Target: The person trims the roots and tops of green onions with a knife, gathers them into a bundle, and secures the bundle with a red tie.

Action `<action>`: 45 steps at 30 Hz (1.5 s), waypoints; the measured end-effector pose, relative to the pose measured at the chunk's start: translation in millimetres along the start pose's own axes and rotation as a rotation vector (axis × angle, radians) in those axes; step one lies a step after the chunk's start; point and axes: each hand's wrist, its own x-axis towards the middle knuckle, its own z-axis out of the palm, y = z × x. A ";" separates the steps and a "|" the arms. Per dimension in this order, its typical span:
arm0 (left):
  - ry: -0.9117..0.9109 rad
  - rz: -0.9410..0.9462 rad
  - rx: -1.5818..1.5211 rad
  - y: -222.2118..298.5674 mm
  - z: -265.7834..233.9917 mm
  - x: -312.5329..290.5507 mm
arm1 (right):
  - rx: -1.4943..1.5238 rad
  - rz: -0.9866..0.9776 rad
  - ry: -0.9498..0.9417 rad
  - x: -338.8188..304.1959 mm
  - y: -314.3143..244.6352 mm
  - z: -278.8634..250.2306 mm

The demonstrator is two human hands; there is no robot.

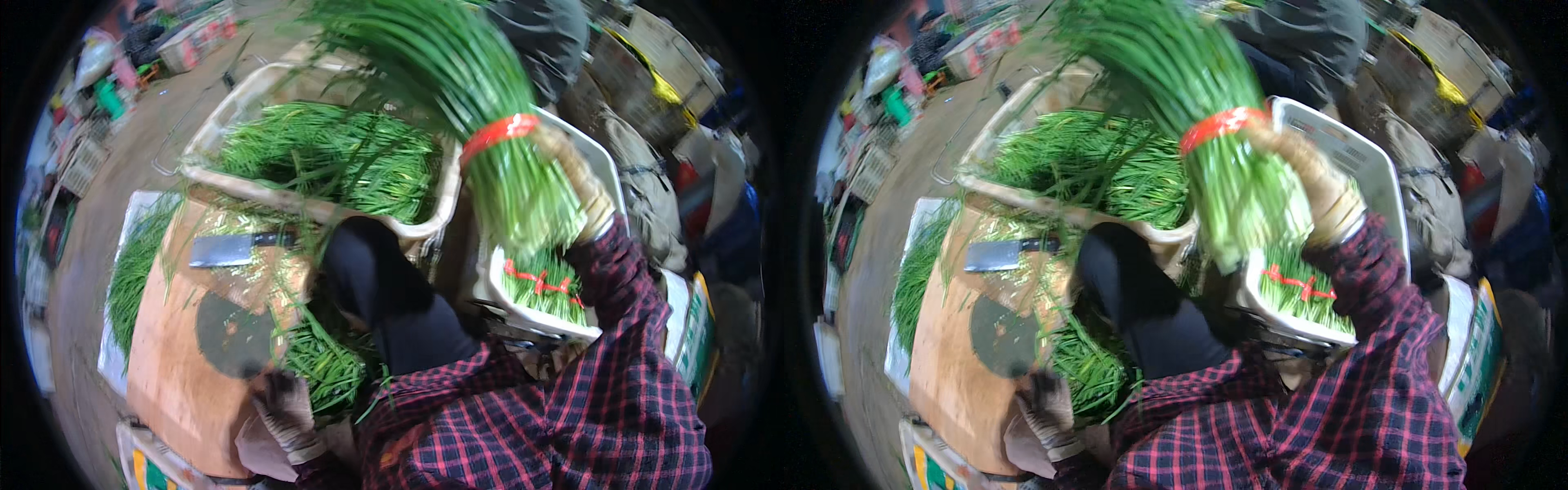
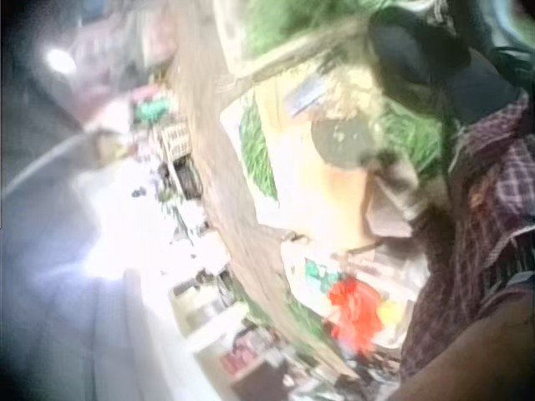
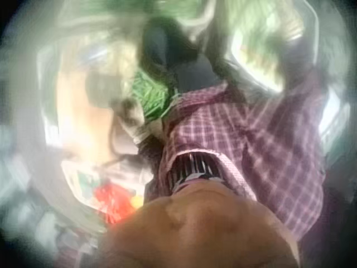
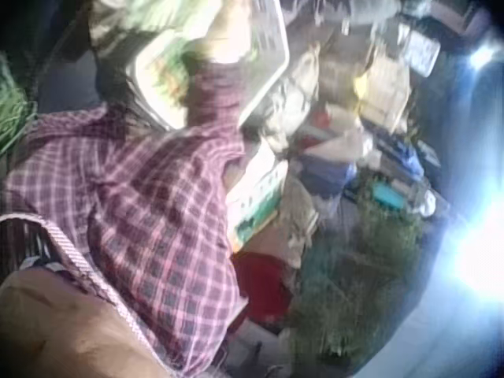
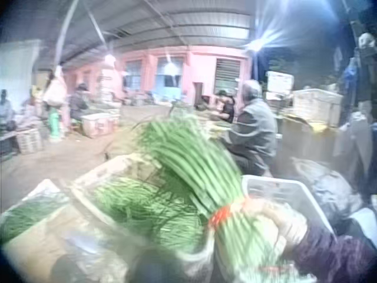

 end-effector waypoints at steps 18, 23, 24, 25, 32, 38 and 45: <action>0.329 0.374 -2.920 1.6 23.1 2.2 | -0.124 0.759 0.666 -185.9 176.1 -289.1; 0.483 0.326 -2.465 12.0 4.6 -14.8 | -0.176 0.788 0.598 -187.4 179.5 -296.2; 0.503 0.277 -2.487 13.2 -3.4 -14.3 | -0.247 0.795 0.580 -193.8 189.8 -308.2; 0.525 0.233 -2.505 15.0 -9.6 -14.5 | -0.317 0.807 0.559 -199.4 201.0 -319.7; 0.669 0.027 -1.997 14.3 4.3 -6.0 | -0.603 1.033 0.397 -187.5 163.5 -320.3; 0.633 -0.164 -1.124 32.0 -6.5 -7.0 | -1.574 0.587 0.731 -159.1 108.3 -265.0; 0.775 -0.151 -0.585 -5.5 48.2 19.7 | -1.077 0.448 0.748 -190.0 158.1 -276.7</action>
